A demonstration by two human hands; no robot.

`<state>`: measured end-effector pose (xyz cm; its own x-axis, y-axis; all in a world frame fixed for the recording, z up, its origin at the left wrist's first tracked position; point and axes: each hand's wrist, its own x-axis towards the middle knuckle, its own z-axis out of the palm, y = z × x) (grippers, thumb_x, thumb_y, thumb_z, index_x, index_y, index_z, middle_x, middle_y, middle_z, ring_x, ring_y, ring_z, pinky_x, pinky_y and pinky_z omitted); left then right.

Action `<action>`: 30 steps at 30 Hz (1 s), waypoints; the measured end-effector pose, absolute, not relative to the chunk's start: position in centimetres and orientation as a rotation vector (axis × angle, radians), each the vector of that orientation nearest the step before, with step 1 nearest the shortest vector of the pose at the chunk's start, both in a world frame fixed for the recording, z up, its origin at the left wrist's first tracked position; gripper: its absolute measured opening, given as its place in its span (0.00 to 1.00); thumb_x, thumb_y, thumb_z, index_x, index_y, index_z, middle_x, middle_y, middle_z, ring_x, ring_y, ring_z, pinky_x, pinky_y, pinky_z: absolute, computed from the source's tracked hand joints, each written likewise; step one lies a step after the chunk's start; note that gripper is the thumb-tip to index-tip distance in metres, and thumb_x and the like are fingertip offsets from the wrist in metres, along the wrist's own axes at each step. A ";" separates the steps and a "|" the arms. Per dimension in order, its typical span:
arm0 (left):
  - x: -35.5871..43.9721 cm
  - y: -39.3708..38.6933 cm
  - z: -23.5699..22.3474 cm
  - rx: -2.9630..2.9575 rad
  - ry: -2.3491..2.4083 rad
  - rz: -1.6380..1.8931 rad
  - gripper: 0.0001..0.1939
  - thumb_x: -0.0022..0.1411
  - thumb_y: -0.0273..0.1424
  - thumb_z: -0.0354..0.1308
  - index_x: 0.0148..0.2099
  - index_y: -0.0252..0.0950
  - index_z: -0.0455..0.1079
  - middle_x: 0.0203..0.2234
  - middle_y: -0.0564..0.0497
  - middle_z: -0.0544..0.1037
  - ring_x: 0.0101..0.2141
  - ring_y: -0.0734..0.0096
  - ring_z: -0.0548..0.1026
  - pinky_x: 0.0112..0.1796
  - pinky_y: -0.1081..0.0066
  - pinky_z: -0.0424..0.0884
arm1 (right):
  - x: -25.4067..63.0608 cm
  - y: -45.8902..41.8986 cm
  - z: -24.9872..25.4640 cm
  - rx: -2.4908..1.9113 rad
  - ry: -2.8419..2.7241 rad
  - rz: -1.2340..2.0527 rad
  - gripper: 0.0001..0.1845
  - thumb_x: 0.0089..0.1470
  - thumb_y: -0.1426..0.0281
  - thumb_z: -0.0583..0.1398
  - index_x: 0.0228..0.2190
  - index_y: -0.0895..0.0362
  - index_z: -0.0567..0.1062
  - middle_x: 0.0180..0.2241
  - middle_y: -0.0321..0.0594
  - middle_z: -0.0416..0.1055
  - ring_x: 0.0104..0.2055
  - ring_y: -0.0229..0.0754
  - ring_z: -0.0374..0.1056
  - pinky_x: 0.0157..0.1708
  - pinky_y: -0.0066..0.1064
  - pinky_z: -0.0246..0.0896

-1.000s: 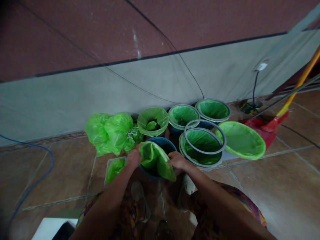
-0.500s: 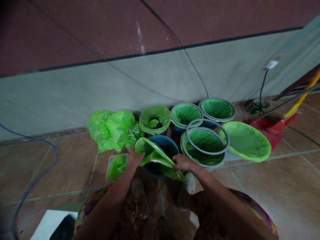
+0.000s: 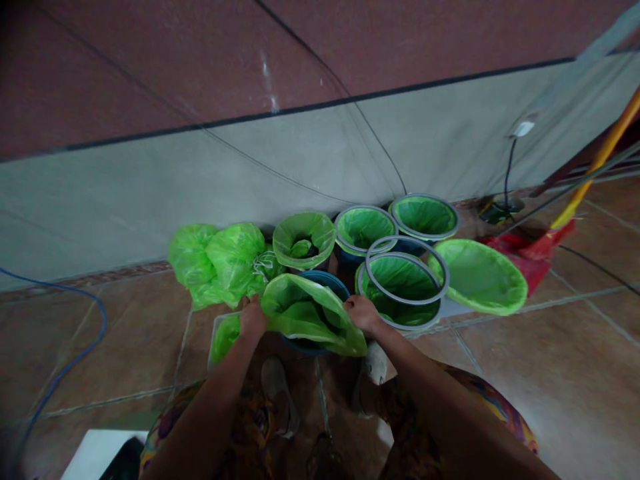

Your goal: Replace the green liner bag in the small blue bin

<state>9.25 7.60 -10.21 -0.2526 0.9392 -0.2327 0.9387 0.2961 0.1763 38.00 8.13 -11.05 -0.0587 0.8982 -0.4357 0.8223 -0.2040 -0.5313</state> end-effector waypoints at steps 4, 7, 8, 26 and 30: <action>8.4 7.8 -9.5 1.707 2.329 0.032 0.29 0.55 0.19 0.51 0.60 0.22 0.56 0.48 0.32 0.71 0.49 0.54 0.72 0.47 0.66 0.68 | 38.4 8.3 -11.4 -2.154 -1.897 0.996 0.15 0.59 0.72 0.51 0.32 0.62 0.77 0.30 0.43 0.75 0.31 0.38 0.68 0.28 0.25 0.54; 10.0 7.4 -8.3 1.821 2.412 0.181 0.32 0.57 0.25 0.52 0.64 0.24 0.52 0.56 0.31 0.65 0.55 0.47 0.66 0.53 0.57 0.63 | 37.9 8.3 -11.9 -2.171 -1.905 0.971 0.14 0.59 0.72 0.51 0.32 0.63 0.77 0.32 0.45 0.75 0.33 0.39 0.69 0.30 0.25 0.54; 11.0 7.1 -7.9 1.927 2.380 0.259 0.32 0.58 0.27 0.52 0.64 0.25 0.52 0.58 0.32 0.63 0.56 0.47 0.64 0.55 0.56 0.61 | 37.7 8.3 -12.0 -2.171 -1.906 0.959 0.14 0.60 0.72 0.51 0.33 0.62 0.77 0.33 0.46 0.75 0.34 0.40 0.69 0.30 0.25 0.54; 13.6 3.2 -7.6 2.090 1.431 -0.574 0.22 0.61 0.43 0.51 0.52 0.36 0.71 0.46 0.40 0.77 0.48 0.52 0.75 0.45 0.59 0.71 | 40.9 8.9 -11.5 -2.513 -1.818 0.712 0.16 0.58 0.71 0.52 0.38 0.65 0.77 0.36 0.56 0.76 0.40 0.51 0.74 0.37 0.33 0.63; 13.8 5.1 -7.8 2.013 1.754 -0.230 0.21 0.64 0.40 0.49 0.55 0.36 0.67 0.44 0.42 0.78 0.47 0.58 0.75 0.46 0.63 0.70 | 39.5 8.2 -10.4 -2.341 -1.835 0.474 0.19 0.58 0.70 0.53 0.49 0.63 0.70 0.46 0.56 0.72 0.46 0.51 0.70 0.43 0.35 0.62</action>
